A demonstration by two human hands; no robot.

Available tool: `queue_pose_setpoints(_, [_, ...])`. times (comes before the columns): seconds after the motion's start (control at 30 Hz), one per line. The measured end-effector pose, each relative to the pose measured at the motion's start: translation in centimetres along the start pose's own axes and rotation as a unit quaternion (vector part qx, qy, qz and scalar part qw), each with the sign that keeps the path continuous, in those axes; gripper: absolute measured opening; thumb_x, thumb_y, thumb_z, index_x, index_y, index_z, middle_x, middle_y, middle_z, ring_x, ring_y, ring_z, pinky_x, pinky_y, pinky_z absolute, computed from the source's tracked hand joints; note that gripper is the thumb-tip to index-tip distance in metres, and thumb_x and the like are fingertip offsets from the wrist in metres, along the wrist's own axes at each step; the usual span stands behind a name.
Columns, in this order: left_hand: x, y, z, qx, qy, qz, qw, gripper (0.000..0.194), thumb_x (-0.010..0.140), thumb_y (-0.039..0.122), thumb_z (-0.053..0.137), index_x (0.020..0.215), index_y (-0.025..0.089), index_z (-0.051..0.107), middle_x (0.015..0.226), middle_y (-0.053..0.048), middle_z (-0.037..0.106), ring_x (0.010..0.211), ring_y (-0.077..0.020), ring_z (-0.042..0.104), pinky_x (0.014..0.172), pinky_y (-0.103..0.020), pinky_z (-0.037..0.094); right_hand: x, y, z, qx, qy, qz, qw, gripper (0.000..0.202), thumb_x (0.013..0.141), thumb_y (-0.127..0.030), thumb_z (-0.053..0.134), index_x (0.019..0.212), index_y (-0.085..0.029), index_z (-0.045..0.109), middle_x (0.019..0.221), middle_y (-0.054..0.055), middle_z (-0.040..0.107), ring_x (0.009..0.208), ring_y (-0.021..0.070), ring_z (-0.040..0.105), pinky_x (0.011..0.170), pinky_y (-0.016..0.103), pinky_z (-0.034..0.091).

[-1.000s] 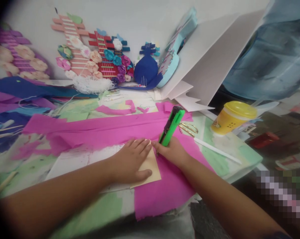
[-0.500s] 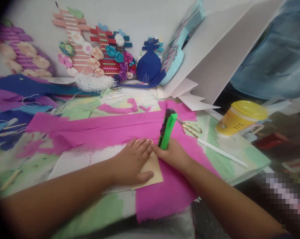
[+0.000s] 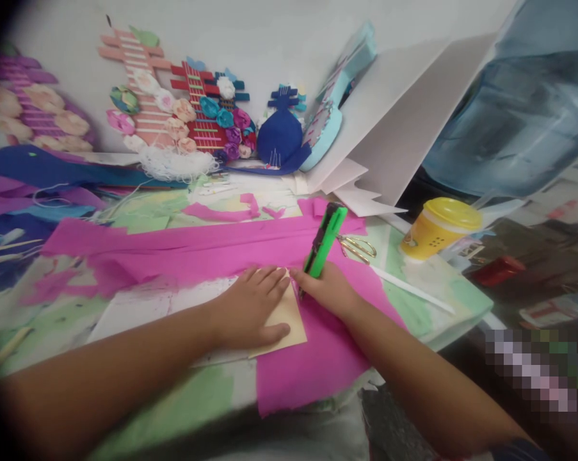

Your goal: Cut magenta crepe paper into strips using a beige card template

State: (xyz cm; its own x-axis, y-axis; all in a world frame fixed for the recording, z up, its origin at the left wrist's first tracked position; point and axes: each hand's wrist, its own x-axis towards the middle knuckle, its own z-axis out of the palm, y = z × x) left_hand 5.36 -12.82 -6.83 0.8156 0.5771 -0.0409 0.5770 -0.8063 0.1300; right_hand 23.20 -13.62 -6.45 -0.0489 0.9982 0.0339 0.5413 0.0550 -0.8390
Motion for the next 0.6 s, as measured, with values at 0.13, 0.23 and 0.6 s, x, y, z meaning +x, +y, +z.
queue_pose_setpoints(0.13, [-0.05,0.14,-0.22,-0.005,-0.017,-0.01,1.0,0.077,0.077,0.059,0.027,0.134,0.008,0.021,0.14,-0.016,0.016,0.128,-0.0304,0.011,0.1,-0.049,0.009,-0.07,0.23,0.22,-0.047,0.001,-0.016,0.999,0.031,0.071,-0.046,0.049,0.058,-0.018,0.044,0.054,-0.003,0.048,0.055,0.0117,0.046,0.054,0.025,0.036])
queue_pose_setpoints(0.23, [-0.11,0.21,-0.32,-0.007,-0.026,-0.014,1.0,0.077,0.078,0.059,0.027,0.135,0.008,0.019,0.141,-0.016,0.014,0.128,-0.0304,0.01,0.101,-0.048,0.008,-0.17,0.42,0.33,-0.074,-0.004,-0.027,0.997,0.032,0.071,-0.047,0.048,0.058,-0.018,0.041,0.054,-0.003,0.046,0.055,0.0116,0.045,0.053,0.025,0.036])
queue_pose_setpoints(0.6, [-0.07,0.07,-0.05,0.005,-0.022,-0.006,1.0,0.076,0.078,0.059,0.028,0.135,0.009,0.02,0.141,-0.015,0.016,0.128,-0.031,0.011,0.101,-0.048,0.009,0.22,0.83,-0.19,0.061,0.031,0.004,0.998,0.032,0.072,-0.047,0.049,0.062,-0.017,0.045,0.057,-0.003,0.049,0.056,0.0112,0.047,0.056,0.025,0.039])
